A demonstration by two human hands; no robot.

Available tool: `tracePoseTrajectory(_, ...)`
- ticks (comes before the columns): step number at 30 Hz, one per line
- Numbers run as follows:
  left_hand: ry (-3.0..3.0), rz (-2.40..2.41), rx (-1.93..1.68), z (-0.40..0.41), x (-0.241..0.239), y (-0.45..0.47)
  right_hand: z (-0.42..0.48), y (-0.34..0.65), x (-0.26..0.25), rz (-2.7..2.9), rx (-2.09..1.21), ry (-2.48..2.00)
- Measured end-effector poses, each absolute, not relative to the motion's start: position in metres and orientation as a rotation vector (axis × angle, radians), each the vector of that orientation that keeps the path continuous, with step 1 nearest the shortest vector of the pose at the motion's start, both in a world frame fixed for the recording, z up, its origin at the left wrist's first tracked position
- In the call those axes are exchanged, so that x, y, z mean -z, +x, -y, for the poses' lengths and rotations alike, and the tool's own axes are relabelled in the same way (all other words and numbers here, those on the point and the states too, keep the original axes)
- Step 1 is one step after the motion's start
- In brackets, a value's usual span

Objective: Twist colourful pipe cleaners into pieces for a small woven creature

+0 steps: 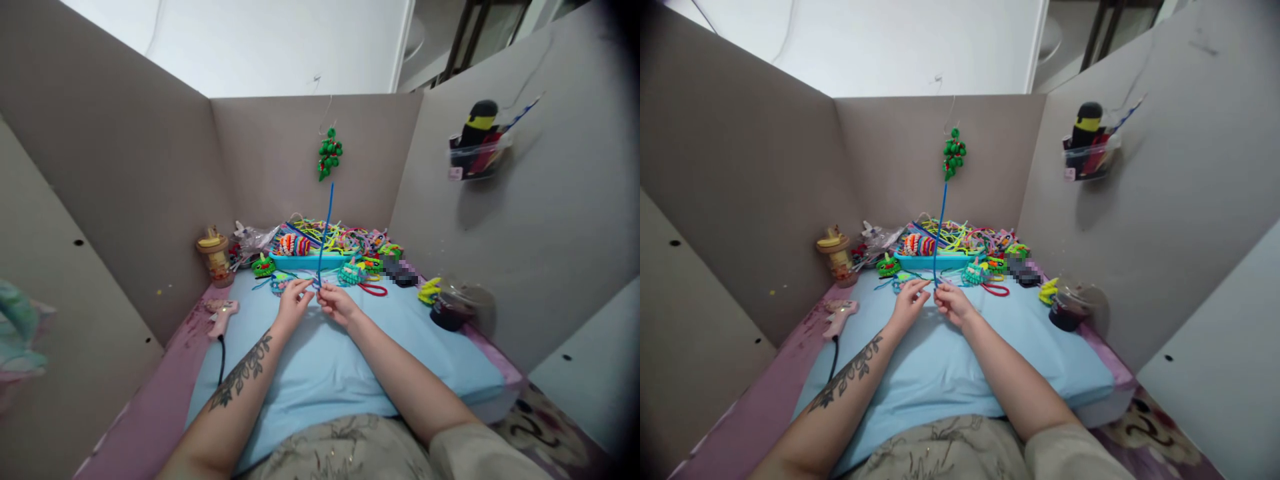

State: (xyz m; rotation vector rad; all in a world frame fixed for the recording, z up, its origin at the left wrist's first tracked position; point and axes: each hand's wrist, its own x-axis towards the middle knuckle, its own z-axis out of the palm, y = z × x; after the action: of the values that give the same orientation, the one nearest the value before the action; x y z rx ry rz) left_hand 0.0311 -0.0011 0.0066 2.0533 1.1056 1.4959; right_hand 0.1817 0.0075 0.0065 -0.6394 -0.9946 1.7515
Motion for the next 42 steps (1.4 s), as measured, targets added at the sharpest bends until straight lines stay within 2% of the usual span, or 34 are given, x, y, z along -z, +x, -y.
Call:
tracePoseTrajectory(4, 1.901, -0.902, -1.357, -0.002, -0.011, 0.027, -0.003, 0.18, -0.005, 1.045, -2.0, -0.628)
tracePoseTrajectory(7, 1.725, -0.869, -1.294, 0.0, -0.013, 0.027, -0.003, 0.177, -0.003, 1.109, -1.961, -0.673)
tracePoseTrajectory(17, 1.42, -0.989, -1.332, 0.001, -0.014, 0.029, -0.001, 0.163, 0.004, 1.539, -0.801, -0.897)
tracePoseTrajectory(20, 1.387, -1.022, -1.305, 0.0, -0.013, 0.029, 0.002, 0.163, 0.003, 1.625, -0.58, -0.925)
tracePoseTrajectory(25, 1.467, -1.031, -1.325, -0.003, -0.01, 0.026, 0.0, 0.163, 0.007, 1.657, -0.616, -0.922)
tracePoseTrajectory(30, 1.594, -1.059, -1.293, -0.007, -0.007, 0.022, -0.004, 0.163, 0.011, 1.585, -0.802, -0.896)
tracePoseTrajectory(42, 1.503, -1.063, -1.199, 0.002, -0.012, 0.028, -0.01, 0.164, 0.011, 1.476, -0.966, -0.907)
